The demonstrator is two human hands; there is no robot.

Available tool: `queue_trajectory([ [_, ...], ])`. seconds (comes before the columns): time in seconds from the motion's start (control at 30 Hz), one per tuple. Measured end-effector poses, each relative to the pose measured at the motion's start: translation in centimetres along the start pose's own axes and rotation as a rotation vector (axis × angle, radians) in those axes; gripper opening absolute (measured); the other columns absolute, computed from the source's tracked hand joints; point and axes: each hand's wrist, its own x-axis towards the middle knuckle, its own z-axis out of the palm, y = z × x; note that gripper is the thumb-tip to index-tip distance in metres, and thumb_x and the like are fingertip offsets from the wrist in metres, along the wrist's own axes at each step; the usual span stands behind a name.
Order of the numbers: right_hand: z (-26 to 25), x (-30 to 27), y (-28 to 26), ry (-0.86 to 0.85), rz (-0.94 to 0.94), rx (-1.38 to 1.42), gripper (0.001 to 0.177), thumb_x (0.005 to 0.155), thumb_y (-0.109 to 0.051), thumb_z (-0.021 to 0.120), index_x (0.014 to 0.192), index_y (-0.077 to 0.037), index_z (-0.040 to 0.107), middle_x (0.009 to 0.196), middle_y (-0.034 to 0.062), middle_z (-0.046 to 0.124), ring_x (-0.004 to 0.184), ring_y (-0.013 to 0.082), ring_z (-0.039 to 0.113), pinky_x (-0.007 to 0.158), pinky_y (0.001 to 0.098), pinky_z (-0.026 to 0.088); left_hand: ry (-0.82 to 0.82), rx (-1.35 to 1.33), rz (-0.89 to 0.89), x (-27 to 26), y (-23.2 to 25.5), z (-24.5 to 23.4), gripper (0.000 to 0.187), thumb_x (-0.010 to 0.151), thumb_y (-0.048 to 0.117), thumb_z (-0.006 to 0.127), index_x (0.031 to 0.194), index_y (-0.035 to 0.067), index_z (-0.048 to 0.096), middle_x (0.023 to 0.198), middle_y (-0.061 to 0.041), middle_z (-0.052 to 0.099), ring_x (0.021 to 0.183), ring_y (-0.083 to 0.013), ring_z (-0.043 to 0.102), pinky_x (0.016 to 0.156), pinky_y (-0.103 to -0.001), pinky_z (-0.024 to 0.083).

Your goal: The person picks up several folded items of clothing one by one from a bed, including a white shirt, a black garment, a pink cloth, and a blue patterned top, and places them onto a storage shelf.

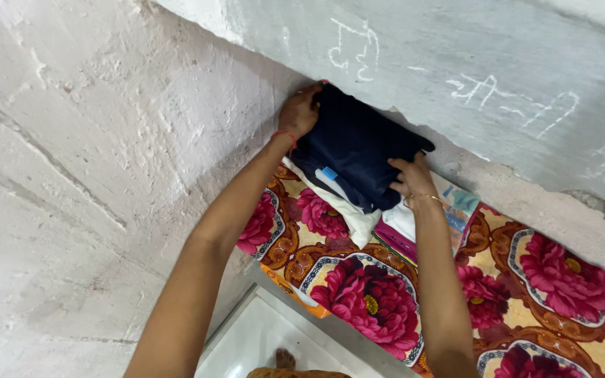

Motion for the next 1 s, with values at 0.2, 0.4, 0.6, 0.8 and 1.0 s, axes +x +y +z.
queue_trajectory([
  [0.2, 1.1, -0.8, -0.1, 0.508, -0.761, -1.083, 0.079, 0.092, -0.033, 0.073, 0.152, 0.001, 0.035, 0.151, 0.0337, 0.043, 0.135, 0.0492, 0.045, 0.108, 0.0592, 0.044, -0.055, 0.437, 0.133, -0.5, 8.7, -2.8, 0.027, 0.101, 0.024, 0.053, 0.12, 0.011, 0.068, 0.121, -0.012, 0.072, 0.121, -0.0323, 0.064, 0.1, -0.047, 0.053],
  [0.4, 6.2, 2.8, 0.9, 0.297, -0.614, -1.227, 0.07, 0.1, -0.053, 0.049, 0.158, -0.014, 0.039, 0.166, 0.0193, 0.03, 0.153, 0.0428, 0.021, 0.117, 0.0677, 0.016, -0.459, 0.483, 0.191, -0.7, 10.4, -1.1, 0.061, 0.102, 0.056, 0.037, 0.151, 0.021, 0.043, 0.157, -0.007, 0.04, 0.149, -0.0321, 0.028, 0.122, -0.058, 0.015],
  [0.6, 6.8, 3.2, 2.9, 0.268, -0.504, -1.278, 0.076, 0.098, -0.064, 0.04, 0.159, -0.019, 0.037, 0.168, 0.0173, 0.024, 0.155, 0.0403, 0.016, 0.12, 0.0649, 0.01, -0.538, 0.594, 0.131, -2.0, 8.6, 0.0, 0.071, 0.098, 0.067, 0.034, 0.161, 0.035, 0.029, 0.17, 0.0, 0.018, 0.158, -0.0316, 0.009, 0.125, -0.058, 0.003],
  [0.8, 7.1, 2.5, 2.5, 0.278, -0.512, -1.27, 0.074, 0.098, -0.062, 0.044, 0.158, -0.018, 0.04, 0.167, 0.0166, 0.026, 0.154, 0.0396, 0.018, 0.12, 0.0635, 0.011, -0.431, 0.571, 0.142, -3.1, 8.6, 0.2, 0.069, 0.098, 0.064, 0.038, 0.159, 0.032, 0.033, 0.17, 0.002, 0.022, 0.157, -0.0306, 0.015, 0.125, -0.057, 0.004],
  [1.0, 7.9, -1.4, 2.9, 0.255, -0.528, -1.216, 0.076, 0.099, -0.057, 0.048, 0.158, -0.011, 0.039, 0.167, 0.0174, 0.027, 0.156, 0.0389, 0.019, 0.122, 0.0591, 0.013, -0.171, 0.569, 0.129, -9.1, 9.2, -1.9, 0.063, 0.103, 0.052, 0.046, 0.158, 0.022, 0.04, 0.167, -0.003, 0.032, 0.155, -0.0332, 0.025, 0.127, -0.057, 0.014],
])
